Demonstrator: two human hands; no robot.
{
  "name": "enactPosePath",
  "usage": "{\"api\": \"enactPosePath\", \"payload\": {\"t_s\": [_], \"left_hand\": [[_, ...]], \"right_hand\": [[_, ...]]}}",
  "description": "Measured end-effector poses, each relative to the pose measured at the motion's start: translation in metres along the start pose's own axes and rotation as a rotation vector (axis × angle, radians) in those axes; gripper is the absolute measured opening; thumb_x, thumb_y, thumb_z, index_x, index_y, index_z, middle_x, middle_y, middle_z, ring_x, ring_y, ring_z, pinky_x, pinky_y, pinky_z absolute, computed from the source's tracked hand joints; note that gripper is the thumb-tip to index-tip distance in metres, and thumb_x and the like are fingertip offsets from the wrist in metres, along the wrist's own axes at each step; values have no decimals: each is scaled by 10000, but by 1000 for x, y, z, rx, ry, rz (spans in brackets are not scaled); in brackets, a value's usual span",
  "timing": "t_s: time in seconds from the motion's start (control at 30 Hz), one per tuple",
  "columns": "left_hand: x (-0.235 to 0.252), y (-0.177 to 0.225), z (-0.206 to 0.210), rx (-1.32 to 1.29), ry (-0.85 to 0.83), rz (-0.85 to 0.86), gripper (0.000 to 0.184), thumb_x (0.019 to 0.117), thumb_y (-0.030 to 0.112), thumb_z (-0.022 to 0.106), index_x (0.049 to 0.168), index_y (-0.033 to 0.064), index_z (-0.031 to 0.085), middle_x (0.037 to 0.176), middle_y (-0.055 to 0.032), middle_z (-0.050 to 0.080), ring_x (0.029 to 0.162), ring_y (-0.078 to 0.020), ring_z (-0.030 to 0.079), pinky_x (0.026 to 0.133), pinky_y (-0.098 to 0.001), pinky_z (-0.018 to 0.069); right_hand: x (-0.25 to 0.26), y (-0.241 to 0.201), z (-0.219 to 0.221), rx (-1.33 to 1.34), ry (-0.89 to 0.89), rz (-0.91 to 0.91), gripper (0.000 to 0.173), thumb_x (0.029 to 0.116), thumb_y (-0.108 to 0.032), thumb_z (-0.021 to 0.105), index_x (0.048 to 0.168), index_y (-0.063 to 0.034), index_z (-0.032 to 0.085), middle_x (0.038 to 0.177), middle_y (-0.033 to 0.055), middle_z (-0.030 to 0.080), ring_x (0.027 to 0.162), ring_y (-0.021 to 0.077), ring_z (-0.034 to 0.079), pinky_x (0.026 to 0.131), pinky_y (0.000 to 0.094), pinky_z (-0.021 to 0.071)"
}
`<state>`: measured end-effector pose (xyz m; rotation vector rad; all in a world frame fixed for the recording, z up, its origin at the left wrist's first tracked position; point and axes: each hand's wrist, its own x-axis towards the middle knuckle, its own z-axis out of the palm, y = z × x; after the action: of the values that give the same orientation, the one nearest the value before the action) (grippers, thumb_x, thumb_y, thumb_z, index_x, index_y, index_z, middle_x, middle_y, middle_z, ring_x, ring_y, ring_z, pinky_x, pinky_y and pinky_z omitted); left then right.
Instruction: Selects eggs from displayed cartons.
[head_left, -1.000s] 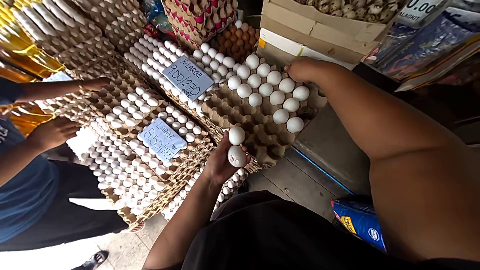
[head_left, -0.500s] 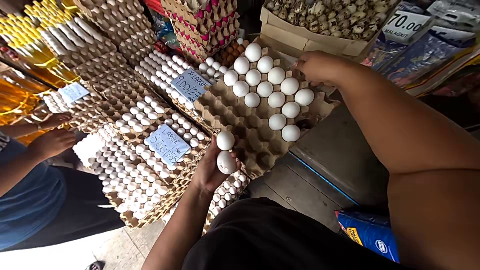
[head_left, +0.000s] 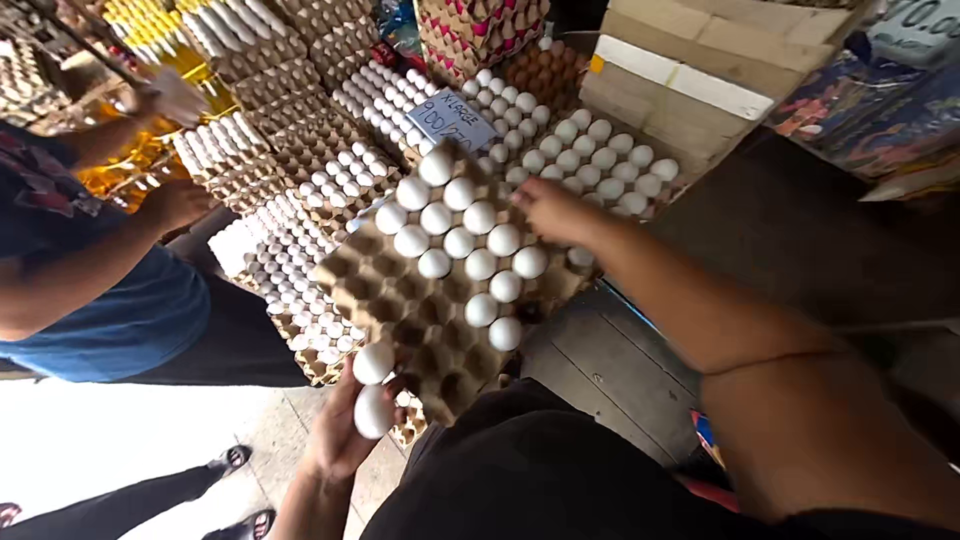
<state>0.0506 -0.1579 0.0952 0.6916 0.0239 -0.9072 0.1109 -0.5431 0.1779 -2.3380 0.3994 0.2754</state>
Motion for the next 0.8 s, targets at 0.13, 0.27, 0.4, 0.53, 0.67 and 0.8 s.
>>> {"api": "enactPosePath", "payload": {"t_s": [0.13,0.27,0.4,0.53,0.67,0.8], "left_hand": [[-53,-6,-51,47,99,-1,509,949,605,593,1232,198,708,1002,-48,734,792,-136,718,654,-311,623],[-85,-12,-103,27,123,-94,528,935,614,609,1243,196,709,977,-40,731,792,-141,715,686,-324,624],[-94,-34,-152,22,197,-143,541,955,626,568,1241,187,704,974,-44,736,796,-132,719,689,-311,623],[-92,-61,-188,57,324,-181,523,967,603,557,1208,156,684,913,-51,724,745,-139,713,643,-310,620],[-89,-84,-217,59,357,-258,528,990,592,517,1212,133,653,911,-59,720,755,-148,712,656,-307,620],[-89,-100,-240,75,346,-329,556,1066,542,297,1251,125,616,949,-55,714,797,-147,702,701,-307,611]], "right_hand": [[-3,5,102,43,-49,-30,390,1123,-234,407,1310,59,585,1276,277,632,1213,402,627,1037,581,496],[-10,15,186,124,-165,90,406,1127,-247,394,1347,52,560,1296,271,633,1241,389,619,1059,554,488],[-21,40,247,130,-253,226,448,1142,-260,339,1394,65,518,1392,261,586,1344,345,561,1136,487,433],[-35,73,300,134,-257,321,459,1146,-256,315,1403,77,500,1394,264,584,1351,341,558,1142,462,429],[-47,105,341,123,-254,372,455,1139,-235,318,1423,71,498,1403,269,582,1351,354,558,1152,462,429],[-50,126,367,115,-286,407,446,1140,-223,320,1392,98,501,1397,285,574,1348,359,555,1147,460,429]]}}
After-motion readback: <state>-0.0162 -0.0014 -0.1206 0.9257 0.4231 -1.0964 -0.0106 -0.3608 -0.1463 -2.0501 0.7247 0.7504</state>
